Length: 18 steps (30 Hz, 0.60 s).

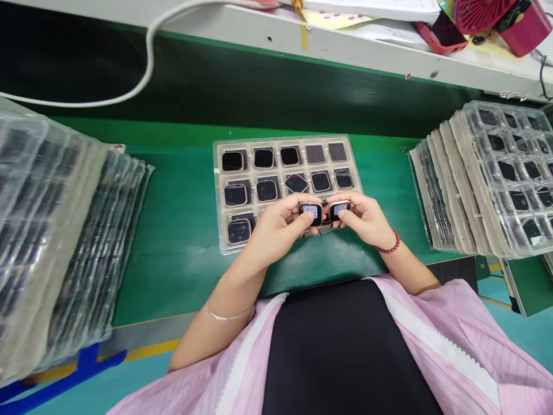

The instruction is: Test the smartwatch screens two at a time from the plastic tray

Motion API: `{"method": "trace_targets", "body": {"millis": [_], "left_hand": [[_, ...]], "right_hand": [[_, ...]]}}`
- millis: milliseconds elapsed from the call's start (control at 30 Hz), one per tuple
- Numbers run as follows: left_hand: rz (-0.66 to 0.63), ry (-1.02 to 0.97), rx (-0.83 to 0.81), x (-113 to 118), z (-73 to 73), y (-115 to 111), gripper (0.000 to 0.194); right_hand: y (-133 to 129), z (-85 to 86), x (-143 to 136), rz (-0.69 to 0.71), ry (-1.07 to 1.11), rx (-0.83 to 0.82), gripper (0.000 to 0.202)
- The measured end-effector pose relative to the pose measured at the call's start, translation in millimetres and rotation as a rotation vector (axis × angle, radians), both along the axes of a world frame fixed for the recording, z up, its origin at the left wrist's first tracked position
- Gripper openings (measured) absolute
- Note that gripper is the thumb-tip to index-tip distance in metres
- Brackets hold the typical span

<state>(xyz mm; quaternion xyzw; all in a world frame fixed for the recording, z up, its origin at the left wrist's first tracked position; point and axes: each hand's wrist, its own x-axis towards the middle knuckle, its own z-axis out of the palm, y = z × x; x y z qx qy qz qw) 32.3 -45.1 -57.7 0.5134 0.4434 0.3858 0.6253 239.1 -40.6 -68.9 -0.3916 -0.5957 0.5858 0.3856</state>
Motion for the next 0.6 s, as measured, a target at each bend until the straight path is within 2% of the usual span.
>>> {"method": "trace_targets", "body": {"millis": [600], "left_hand": [[0.009, -0.008, 0.01, 5.5, -3.5, -1.7, 0.026]], "right_hand": [[-3.9, 1.8, -4.5, -0.05, -0.047, 0.039, 0.031]]}}
